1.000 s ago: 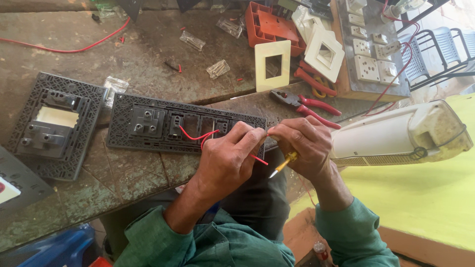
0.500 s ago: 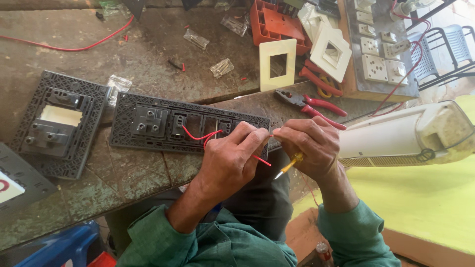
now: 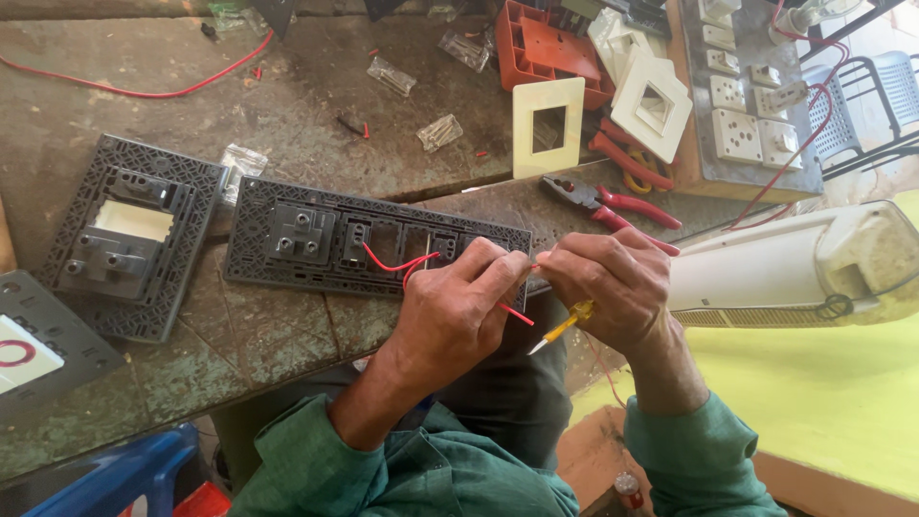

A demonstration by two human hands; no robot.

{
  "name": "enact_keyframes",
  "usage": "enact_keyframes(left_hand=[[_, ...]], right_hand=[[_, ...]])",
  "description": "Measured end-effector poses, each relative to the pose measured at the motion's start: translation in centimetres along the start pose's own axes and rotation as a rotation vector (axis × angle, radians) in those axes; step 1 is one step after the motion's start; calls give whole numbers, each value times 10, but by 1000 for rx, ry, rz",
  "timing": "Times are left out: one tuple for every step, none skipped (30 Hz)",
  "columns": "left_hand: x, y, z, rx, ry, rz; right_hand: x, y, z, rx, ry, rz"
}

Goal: The person strips the insulation from red electrical wires using pliers and twists the exposed ends. They then insert the wires into the terminals of a black multi-gang switch plate and secure them with a screwdriver. The process is repeated for multiple switches on the plate.

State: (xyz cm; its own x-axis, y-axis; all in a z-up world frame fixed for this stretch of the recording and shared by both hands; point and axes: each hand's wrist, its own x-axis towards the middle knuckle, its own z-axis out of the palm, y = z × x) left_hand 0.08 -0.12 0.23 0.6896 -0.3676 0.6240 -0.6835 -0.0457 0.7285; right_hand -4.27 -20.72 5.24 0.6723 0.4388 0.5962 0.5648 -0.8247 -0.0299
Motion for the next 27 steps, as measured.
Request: enact_keyframes(left_hand=[[0, 0, 0, 3, -1, 7], [-1, 0, 0, 2, -3, 3], [-1, 1, 0, 3, -4, 1], [-1, 1, 0, 5, -5, -1], [-1, 1, 0, 4, -4, 2], [-1, 0, 0, 3, -3, 5], [-2, 0, 0, 0, -2, 6], [-2, -1, 1, 4, -3, 5], [-2, -1, 1, 9, -5, 5], [-2, -1, 1, 14, -6, 5], [-2, 0, 0, 10, -4, -3], [-1, 2, -1, 6, -1, -10], [1, 3, -3, 7, 2, -15], [3, 6, -7, 34, -4, -20], [3, 11, -13, 62, -13, -27], [3, 16, -18, 90, -22, -34], [3, 21, -25, 107, -30, -39], [2, 26, -34, 124, -38, -45], [1, 30, -41, 141, -46, -50], [0, 33, -48, 198, -64, -78], [0, 35, -55, 257, -83, -105], [0, 34, -60, 316, -103, -133], [0, 33, -66, 354, -118, -144], [1, 29, -70, 392, -133, -155], [1, 26, -74, 428, -150, -166], [1, 21, -76, 454, -190, -204], [0, 17, -79, 478, -235, -246]], right_hand=[[-1, 0, 0, 3, -2, 3], [-1, -1, 1, 6, -4, 6], [-1, -1, 1, 10, -5, 7], [-1, -1, 1, 3, 0, 1], [0, -2, 0, -2, 4, -5], [0, -3, 0, -7, 8, -12], [1, -3, -1, -9, 4, -15], [2, -3, -1, -11, 0, -18], [3, -3, -1, -12, -3, -22], [4, -4, -2, -20, -12, -23], [5, -4, -4, -27, -20, -24], [6, -5, -5, -34, -27, -26], [8, -5, -6, -28, -25, -20], [9, -6, -7, -22, -23, -15], [9, -6, -7, -13, -21, -7], [8, -5, -7, 9, -7, 30], [6, -4, -8, 33, 4, 69], [4, -2, -7, 57, 15, 108], [-1, -1, -7, 92, -1, 218], [-6, 0, -10, 127, -18, 328], [-9, 1, -10, 165, -36, 438], [-11, 3, -11, 203, -39, 447], [-10, 3, -15, 247, -44, 455], [-8, 4, -19, 291, -48, 463], [-5, 4, -23, 301, -77, 484], [-1, 5, -26, 311, -105, 505], [2, 4, -27, 324, -137, 528]])
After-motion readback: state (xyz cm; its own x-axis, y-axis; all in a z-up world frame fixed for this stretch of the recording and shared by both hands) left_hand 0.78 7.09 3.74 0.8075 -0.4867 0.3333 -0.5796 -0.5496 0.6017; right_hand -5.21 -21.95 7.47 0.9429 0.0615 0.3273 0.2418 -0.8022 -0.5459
